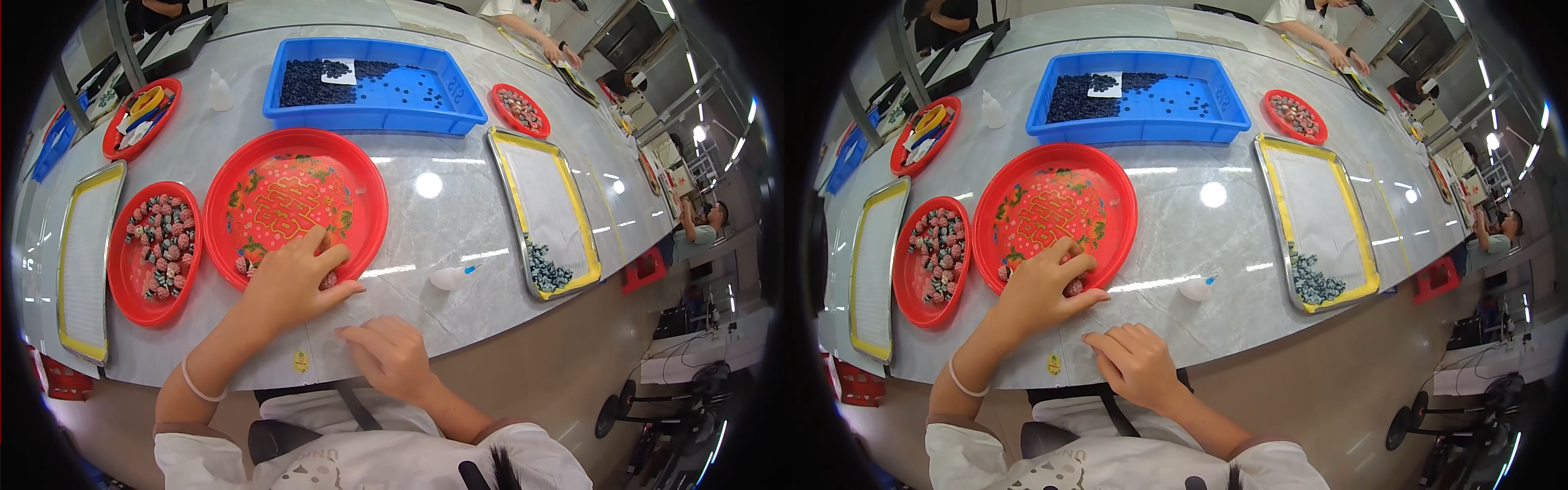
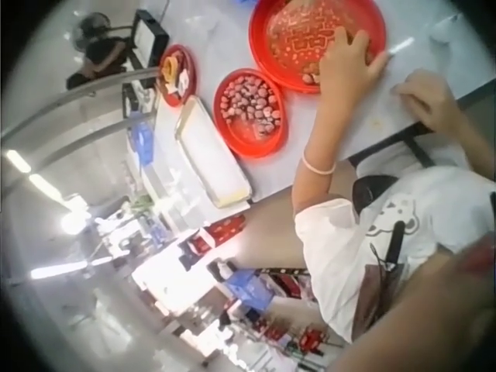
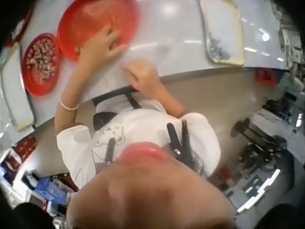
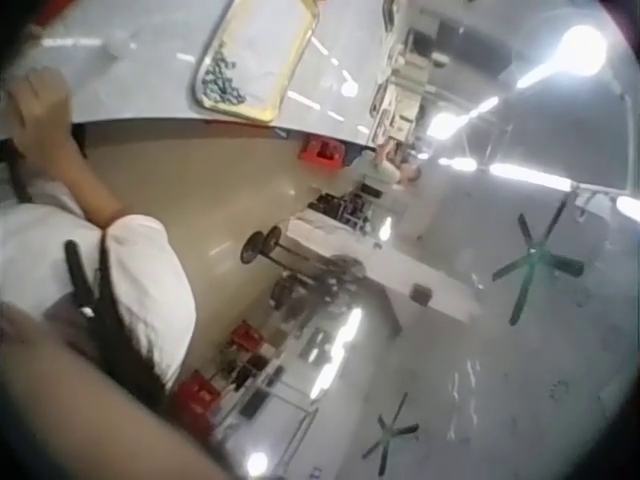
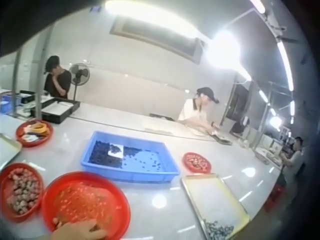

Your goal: The person assembles small figurines by applying glue from a bottle to the head pieces, attaching torso pieces by hand, and placing the assembled figurines into a tray.

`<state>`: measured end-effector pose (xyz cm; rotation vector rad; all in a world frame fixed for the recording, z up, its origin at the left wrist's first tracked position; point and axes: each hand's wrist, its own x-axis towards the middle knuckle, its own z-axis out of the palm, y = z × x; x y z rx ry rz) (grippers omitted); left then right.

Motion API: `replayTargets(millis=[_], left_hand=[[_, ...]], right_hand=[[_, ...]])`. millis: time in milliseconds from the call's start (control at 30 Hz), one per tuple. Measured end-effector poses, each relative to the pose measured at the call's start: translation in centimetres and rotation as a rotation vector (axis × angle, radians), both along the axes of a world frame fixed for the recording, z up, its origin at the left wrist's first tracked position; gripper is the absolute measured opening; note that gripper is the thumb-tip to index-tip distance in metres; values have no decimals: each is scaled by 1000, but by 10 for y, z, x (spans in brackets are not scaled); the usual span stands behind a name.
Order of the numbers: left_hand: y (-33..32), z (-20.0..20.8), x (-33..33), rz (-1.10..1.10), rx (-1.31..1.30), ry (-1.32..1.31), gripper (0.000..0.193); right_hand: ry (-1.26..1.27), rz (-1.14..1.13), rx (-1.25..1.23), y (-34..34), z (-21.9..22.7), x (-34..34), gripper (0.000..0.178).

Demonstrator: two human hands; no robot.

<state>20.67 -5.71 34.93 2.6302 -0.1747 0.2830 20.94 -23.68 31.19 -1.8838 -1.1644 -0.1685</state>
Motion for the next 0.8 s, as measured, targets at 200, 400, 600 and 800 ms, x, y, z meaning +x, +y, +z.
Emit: replayTargets(millis=[200,400,600,800], left_hand=[[14,9,3,-106,-292,150,33],[27,11,5,-119,-476,281,27],[24,-5,1,-61,-291,56,19],[23,-10,-3,23,34,-56,20]], right_hand=[[24,-17,-45,1,3,-1,21],[31,-34,-40,6,6,-2,21],[34,-64,-30,10,6,-4,18],[-4,-66,-46,9,-2,-4,26]])
